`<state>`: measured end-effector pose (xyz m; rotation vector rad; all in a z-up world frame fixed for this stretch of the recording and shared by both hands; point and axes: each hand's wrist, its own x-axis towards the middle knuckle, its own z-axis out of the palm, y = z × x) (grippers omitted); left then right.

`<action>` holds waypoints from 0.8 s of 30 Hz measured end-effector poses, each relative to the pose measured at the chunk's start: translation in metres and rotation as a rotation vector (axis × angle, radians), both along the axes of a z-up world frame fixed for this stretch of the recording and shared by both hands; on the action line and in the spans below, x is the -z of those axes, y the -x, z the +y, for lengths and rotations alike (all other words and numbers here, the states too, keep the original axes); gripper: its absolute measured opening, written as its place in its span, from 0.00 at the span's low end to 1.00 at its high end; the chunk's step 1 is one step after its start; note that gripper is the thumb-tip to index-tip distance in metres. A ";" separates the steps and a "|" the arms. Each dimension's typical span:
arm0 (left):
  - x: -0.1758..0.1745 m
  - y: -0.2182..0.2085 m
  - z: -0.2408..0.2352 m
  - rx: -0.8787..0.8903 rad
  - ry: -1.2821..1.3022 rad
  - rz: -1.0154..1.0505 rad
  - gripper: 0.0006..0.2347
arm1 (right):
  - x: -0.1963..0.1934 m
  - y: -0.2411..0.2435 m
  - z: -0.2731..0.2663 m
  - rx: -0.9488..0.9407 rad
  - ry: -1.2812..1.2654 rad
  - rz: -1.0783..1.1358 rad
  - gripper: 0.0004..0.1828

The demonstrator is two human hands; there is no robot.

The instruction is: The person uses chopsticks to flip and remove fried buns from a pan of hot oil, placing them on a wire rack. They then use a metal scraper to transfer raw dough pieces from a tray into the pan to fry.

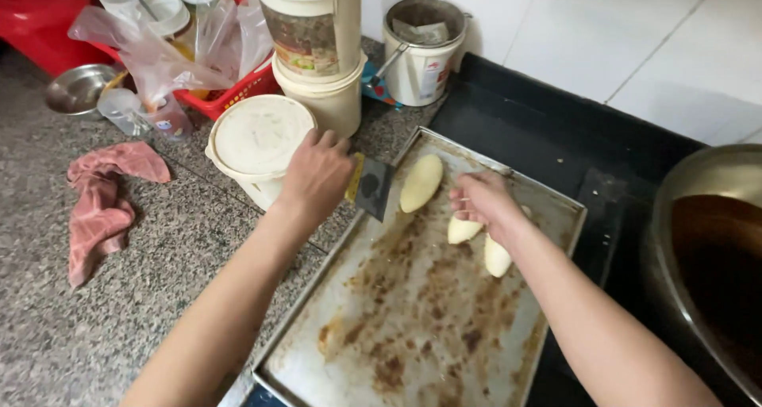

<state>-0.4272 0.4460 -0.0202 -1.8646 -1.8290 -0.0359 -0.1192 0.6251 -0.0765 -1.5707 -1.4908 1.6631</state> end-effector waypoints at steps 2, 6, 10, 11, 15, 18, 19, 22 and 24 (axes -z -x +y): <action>0.016 0.010 0.024 0.012 0.001 0.008 0.07 | 0.035 0.021 0.026 0.010 -0.011 -0.032 0.26; 0.031 0.015 0.053 0.018 0.056 -0.014 0.09 | 0.080 0.051 0.055 0.040 -0.064 -0.162 0.28; 0.061 0.021 0.085 -0.007 0.146 -0.062 0.11 | 0.074 0.070 0.056 0.079 -0.142 -0.362 0.46; 0.065 0.021 0.092 -0.011 0.166 -0.063 0.11 | 0.084 0.074 0.059 0.088 -0.154 -0.423 0.51; 0.093 0.020 0.120 -0.027 0.198 -0.108 0.11 | 0.143 0.082 0.087 0.158 -0.141 -0.607 0.65; 0.056 0.008 0.116 -0.102 0.408 -0.061 0.09 | 0.096 0.102 0.056 0.171 -0.046 -0.601 0.71; 0.059 0.009 0.119 -0.100 0.413 -0.062 0.09 | 0.084 0.107 0.048 0.171 -0.040 -0.604 0.71; 0.071 0.015 0.132 -0.118 0.468 -0.073 0.07 | 0.054 0.120 0.029 0.182 -0.029 -0.610 0.69; 0.087 0.020 0.142 -0.107 0.477 -0.082 0.06 | 0.045 0.126 0.021 0.203 -0.033 -0.633 0.65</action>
